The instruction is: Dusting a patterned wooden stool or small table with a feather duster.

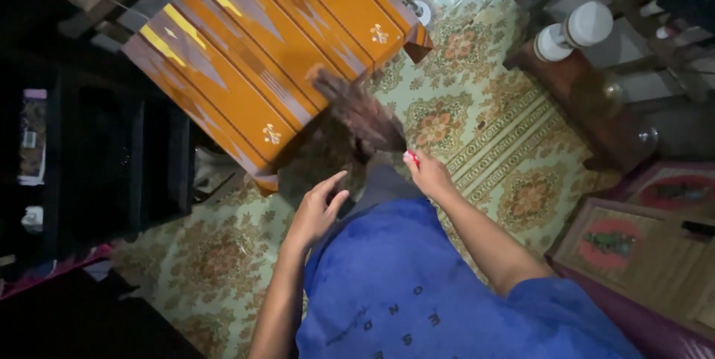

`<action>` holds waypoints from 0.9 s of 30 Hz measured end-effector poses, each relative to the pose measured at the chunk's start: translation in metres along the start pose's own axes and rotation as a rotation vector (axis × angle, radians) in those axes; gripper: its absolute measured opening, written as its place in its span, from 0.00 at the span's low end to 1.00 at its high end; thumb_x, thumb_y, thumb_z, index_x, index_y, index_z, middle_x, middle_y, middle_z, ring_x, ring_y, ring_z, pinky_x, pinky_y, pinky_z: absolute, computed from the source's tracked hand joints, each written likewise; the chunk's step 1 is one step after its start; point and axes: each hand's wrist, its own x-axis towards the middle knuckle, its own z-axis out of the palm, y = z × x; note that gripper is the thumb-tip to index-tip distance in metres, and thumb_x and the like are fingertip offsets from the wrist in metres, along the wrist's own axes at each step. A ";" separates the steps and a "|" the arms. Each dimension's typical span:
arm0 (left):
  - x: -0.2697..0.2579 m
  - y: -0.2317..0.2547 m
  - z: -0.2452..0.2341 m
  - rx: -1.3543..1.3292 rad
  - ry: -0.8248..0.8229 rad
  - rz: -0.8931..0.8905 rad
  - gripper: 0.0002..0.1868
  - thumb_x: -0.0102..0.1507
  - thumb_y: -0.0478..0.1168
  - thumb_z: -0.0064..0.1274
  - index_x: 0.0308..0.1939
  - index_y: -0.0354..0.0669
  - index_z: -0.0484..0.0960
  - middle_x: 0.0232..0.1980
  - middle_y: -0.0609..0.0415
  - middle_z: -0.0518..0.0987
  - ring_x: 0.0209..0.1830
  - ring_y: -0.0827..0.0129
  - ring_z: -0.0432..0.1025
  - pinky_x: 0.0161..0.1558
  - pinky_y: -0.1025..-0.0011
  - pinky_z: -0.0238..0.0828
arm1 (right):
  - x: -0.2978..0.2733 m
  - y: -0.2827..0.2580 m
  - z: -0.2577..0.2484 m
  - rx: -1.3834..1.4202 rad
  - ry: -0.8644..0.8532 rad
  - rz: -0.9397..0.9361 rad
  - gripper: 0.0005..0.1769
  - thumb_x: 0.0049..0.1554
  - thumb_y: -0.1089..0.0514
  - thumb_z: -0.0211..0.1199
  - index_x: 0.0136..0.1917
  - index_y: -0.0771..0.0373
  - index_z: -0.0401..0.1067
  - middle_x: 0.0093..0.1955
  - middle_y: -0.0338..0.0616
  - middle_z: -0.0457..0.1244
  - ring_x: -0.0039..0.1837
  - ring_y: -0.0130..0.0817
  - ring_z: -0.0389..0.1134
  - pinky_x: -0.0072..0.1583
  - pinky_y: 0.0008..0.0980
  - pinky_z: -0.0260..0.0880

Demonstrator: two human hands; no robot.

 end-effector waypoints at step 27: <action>0.032 0.008 -0.029 -0.011 0.013 0.053 0.24 0.66 0.43 0.54 0.67 0.45 0.76 0.48 0.43 0.82 0.46 0.55 0.78 0.50 0.65 0.73 | 0.065 -0.017 0.019 0.019 0.046 0.243 0.28 0.64 0.34 0.47 0.61 0.56 0.71 0.50 0.67 0.68 0.55 0.67 0.69 0.57 0.60 0.68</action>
